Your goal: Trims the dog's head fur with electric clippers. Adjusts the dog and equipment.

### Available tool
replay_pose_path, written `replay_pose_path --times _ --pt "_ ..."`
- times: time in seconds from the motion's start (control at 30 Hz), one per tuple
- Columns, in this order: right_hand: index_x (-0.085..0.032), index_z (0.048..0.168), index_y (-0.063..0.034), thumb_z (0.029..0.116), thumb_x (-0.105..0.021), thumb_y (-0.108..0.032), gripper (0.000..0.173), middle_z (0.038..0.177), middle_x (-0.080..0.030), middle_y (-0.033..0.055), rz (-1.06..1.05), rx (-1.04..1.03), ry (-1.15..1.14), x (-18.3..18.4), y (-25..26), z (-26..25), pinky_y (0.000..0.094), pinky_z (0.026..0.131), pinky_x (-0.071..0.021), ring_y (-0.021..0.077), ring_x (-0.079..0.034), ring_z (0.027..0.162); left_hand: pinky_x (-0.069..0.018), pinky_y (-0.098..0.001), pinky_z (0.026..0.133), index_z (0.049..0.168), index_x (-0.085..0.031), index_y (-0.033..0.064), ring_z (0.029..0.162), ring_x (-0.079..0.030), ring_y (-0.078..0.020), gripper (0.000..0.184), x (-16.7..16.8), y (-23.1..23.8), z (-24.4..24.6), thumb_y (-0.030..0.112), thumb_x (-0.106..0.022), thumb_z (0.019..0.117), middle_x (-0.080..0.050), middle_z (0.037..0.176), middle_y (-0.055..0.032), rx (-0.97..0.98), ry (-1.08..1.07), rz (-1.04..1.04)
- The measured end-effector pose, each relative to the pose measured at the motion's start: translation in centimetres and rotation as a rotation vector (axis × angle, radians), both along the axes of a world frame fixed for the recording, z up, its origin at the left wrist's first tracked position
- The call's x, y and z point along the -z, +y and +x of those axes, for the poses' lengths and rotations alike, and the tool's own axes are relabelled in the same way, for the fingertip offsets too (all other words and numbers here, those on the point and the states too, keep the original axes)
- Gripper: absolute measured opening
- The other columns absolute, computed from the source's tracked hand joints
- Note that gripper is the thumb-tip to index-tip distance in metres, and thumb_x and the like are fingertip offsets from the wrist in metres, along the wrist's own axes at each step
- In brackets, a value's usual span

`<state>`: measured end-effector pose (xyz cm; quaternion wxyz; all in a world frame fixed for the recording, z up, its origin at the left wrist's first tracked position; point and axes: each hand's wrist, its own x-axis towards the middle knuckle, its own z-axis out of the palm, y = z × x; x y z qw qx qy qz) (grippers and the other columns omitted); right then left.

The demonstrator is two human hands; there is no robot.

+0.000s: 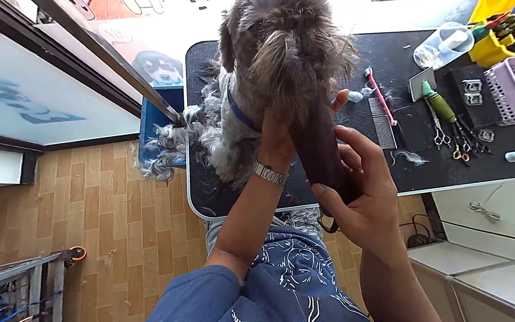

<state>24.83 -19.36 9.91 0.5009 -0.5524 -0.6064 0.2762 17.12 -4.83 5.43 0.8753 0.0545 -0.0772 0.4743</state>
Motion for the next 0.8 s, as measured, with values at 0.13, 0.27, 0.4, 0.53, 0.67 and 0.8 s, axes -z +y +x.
replay_pose_path --times 0.13,0.27,0.4,0.53,0.67,0.8 --pt "-0.036 0.155 -0.0173 0.0932 -0.065 -0.014 0.068 0.124 -0.066 0.0043 -0.104 0.026 0.123 1.6 -1.3 0.1 0.0331 0.072 -0.0656 0.0172 -0.073 0.091 -0.0489 -0.0526 0.103 0.11 -0.06 0.0075 0.103 -0.065 -0.0276 0.035 1.5 1.0 0.7 0.036 -0.041 0.1055 -0.065 0.1 -0.0101 -0.004 0.049 -0.016" --pt "-0.036 0.154 -0.0147 0.0928 -0.065 -0.011 0.068 0.124 -0.066 0.0044 -0.109 0.035 0.179 1.6 -1.0 -0.2 0.0318 0.071 -0.0653 0.0171 -0.073 0.089 -0.0485 -0.0507 0.103 0.112 -0.059 0.0068 0.104 -0.065 -0.0286 0.039 1.4 1.1 0.9 0.04 -0.04 0.1051 -0.065 0.1 -0.0114 0.048 -0.002 -0.018" --pt "-0.036 0.153 -0.0114 0.0924 -0.065 -0.009 0.068 0.125 -0.065 0.0033 -0.049 0.027 0.173 0.8 0.1 -0.6 0.0288 0.07 -0.0647 0.0137 -0.072 0.09 -0.0517 -0.0508 0.1 0.112 -0.061 0.005 0.101 -0.067 -0.0295 0.031 0.6 1.1 0.9 0.029 -0.043 0.1056 -0.067 0.099 -0.0127 0.048 -0.011 -0.01" --pt "-0.036 0.153 -0.0133 0.092 -0.066 -0.01 0.068 0.125 -0.065 0.0038 -0.031 0.04 0.168 1.5 -0.3 -0.9 0.0315 0.071 -0.0653 0.0155 -0.072 0.091 -0.0439 -0.0477 0.11 0.122 -0.055 0.0066 0.116 -0.061 -0.0274 0.032 4.4 2.8 2.2 0.03 -0.04 0.1076 -0.064 0.113 -0.011 0.094 -0.232 0.258" --pt "-0.036 0.153 -0.0132 0.0926 -0.065 -0.011 0.068 0.122 -0.067 0.0054 -0.087 0.077 0.219 3.0 -1.0 -1.1 0.0347 0.074 -0.0658 0.0185 -0.073 0.092 -0.0519 -0.0497 0.101 0.115 -0.061 0.0069 0.101 -0.068 -0.0272 0.032 0.0 1.0 1.0 0.033 -0.045 0.1052 -0.067 0.097 -0.0101 0.04 0.011 0.005" --pt "-0.035 0.153 -0.0132 0.0924 -0.066 -0.008 0.068 0.121 -0.067 0.0061 -0.063 0.08 0.267 3.2 -0.9 -1.7 0.0362 0.075 -0.0659 0.0198 -0.073 0.093 -0.0534 -0.0536 0.098 0.116 -0.06 0.0036 0.1 -0.069 -0.0305 0.034 0.5 1.7 1.7 0.031 -0.042 0.1077 -0.068 0.099 -0.013 0.062 -0.065 0.028"
